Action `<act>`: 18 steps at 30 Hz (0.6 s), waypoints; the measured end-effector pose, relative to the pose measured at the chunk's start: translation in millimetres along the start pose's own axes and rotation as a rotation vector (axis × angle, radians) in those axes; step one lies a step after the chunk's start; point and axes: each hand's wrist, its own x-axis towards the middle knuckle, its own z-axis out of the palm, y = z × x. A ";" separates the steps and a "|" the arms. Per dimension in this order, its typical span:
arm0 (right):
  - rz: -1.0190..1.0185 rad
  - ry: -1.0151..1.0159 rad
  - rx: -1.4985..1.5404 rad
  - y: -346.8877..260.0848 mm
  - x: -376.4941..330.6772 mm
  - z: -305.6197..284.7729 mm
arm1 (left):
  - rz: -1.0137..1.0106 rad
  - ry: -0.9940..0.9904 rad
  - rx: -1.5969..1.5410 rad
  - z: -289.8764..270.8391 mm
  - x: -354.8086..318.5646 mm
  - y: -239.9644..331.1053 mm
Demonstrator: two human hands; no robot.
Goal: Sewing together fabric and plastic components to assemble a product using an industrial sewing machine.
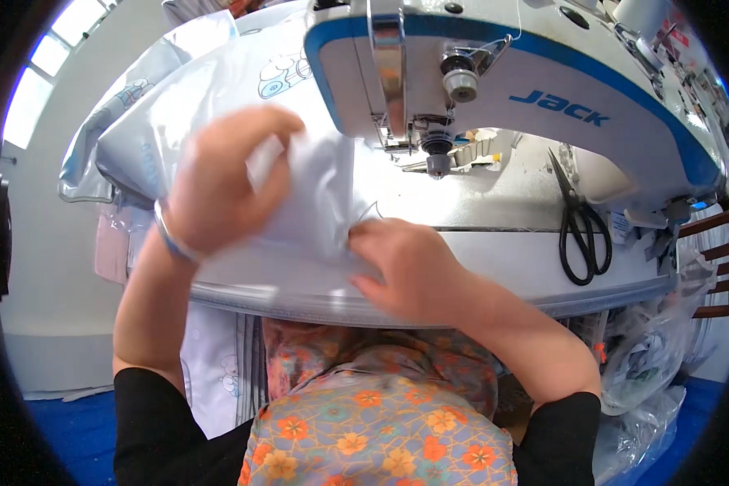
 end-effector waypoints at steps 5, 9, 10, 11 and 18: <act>0.422 -0.020 1.154 -20.3 59.4 11.3 | 0.074 0.079 0.049 -23.8 41.7 -42.1; -0.379 -0.143 -0.241 -57.9 18.7 36.1 | 0.202 -0.485 0.183 1.0 42.8 -3.0; -0.283 -0.450 -0.354 -63.0 5.4 40.5 | 0.354 -0.587 0.183 7.3 34.1 11.0; -0.261 -0.637 -0.401 -67.1 -8.6 43.2 | 0.514 -0.675 0.207 10.7 27.5 21.1; -0.246 -0.017 0.235 -47.2 -79.7 45.6 | -0.193 -1.099 0.598 -43.9 -50.9 9.4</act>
